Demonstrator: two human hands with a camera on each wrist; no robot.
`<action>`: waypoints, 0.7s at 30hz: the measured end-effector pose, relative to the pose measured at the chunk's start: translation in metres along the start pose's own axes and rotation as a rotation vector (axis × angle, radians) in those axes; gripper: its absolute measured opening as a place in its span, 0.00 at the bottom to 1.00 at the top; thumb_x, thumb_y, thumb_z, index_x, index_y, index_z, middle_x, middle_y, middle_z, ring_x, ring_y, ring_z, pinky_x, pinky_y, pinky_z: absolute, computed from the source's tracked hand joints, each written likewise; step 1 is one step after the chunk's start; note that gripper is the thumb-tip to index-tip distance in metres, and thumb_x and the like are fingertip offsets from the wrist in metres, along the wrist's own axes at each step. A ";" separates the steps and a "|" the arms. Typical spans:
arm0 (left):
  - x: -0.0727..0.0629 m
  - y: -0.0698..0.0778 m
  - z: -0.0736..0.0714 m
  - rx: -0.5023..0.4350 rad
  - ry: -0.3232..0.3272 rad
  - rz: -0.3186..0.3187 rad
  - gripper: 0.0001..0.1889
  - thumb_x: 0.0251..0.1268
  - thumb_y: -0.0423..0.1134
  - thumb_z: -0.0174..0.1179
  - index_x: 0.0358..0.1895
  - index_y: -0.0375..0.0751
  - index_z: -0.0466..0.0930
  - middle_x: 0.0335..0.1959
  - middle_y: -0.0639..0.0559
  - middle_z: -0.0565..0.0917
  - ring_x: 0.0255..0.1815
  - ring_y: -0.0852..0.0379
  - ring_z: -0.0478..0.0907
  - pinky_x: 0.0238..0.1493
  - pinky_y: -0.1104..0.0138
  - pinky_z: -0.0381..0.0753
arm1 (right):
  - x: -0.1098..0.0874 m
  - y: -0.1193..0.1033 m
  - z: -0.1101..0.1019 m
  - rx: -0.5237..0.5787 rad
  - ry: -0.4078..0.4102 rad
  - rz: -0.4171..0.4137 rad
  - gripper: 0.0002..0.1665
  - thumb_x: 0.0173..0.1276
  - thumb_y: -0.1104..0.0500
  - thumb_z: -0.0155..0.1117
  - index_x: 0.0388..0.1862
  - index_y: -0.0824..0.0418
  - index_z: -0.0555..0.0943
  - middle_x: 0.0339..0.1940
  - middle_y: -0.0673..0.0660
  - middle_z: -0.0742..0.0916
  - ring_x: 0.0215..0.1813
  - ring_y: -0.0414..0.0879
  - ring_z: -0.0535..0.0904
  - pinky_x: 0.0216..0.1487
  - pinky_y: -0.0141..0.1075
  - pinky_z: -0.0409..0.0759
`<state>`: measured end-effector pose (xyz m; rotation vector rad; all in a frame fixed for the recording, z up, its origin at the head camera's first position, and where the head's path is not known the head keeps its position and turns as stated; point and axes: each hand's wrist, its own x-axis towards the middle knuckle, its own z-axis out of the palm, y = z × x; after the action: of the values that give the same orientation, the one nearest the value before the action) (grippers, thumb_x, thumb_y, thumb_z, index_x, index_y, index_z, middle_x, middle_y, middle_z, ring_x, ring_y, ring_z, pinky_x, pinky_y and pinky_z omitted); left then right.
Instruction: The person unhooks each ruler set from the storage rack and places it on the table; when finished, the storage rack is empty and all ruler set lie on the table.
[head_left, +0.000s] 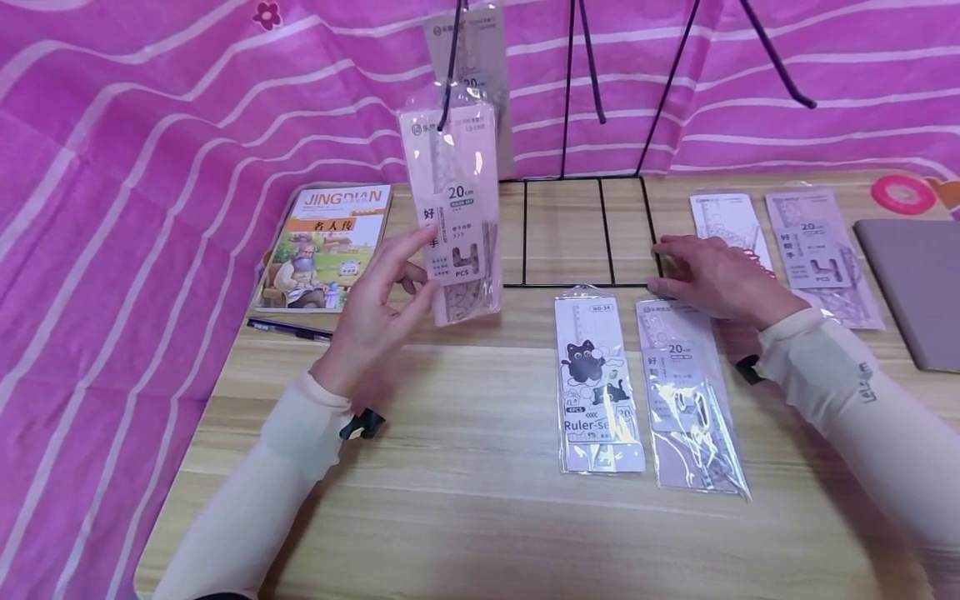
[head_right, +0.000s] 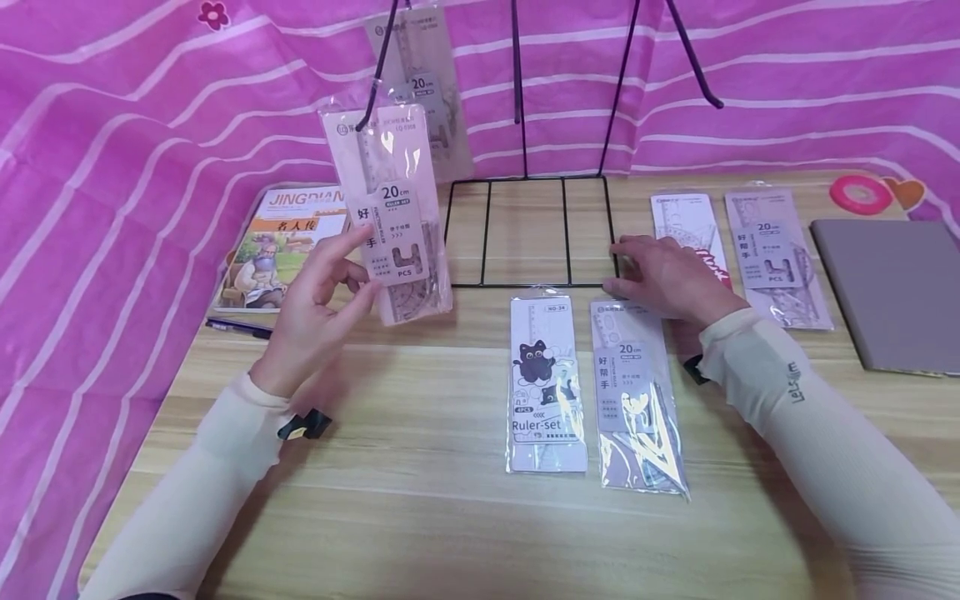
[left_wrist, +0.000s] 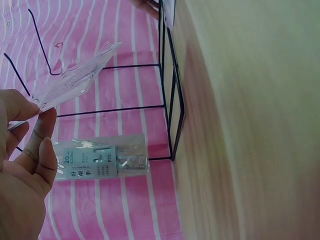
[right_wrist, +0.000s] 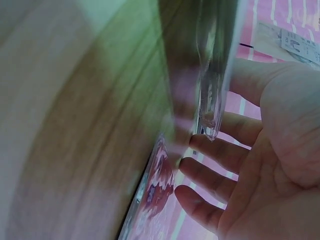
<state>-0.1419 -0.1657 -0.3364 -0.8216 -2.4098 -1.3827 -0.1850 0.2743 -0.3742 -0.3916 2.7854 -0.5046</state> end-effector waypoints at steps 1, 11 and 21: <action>-0.002 0.001 0.000 -0.003 -0.002 -0.003 0.37 0.69 0.21 0.64 0.79 0.42 0.67 0.73 0.44 0.75 0.43 0.62 0.81 0.47 0.75 0.82 | 0.000 0.000 0.000 0.004 -0.002 0.002 0.44 0.77 0.41 0.66 0.81 0.62 0.66 0.70 0.70 0.78 0.66 0.68 0.72 0.66 0.69 0.71; -0.019 0.009 -0.002 0.010 -0.014 0.008 0.38 0.66 0.20 0.65 0.79 0.41 0.67 0.73 0.43 0.75 0.43 0.60 0.81 0.49 0.73 0.82 | -0.002 0.001 0.000 0.007 0.009 -0.005 0.43 0.77 0.39 0.65 0.80 0.60 0.67 0.71 0.69 0.78 0.68 0.68 0.72 0.67 0.71 0.70; -0.032 0.014 -0.003 0.002 -0.009 0.033 0.37 0.66 0.19 0.64 0.78 0.40 0.69 0.72 0.43 0.77 0.43 0.60 0.81 0.50 0.74 0.82 | -0.001 0.001 -0.001 0.014 0.013 -0.011 0.42 0.76 0.41 0.66 0.79 0.61 0.68 0.66 0.69 0.80 0.65 0.67 0.73 0.66 0.69 0.72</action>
<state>-0.1080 -0.1738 -0.3398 -0.8649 -2.3934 -1.3678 -0.1848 0.2755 -0.3739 -0.4017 2.7919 -0.5310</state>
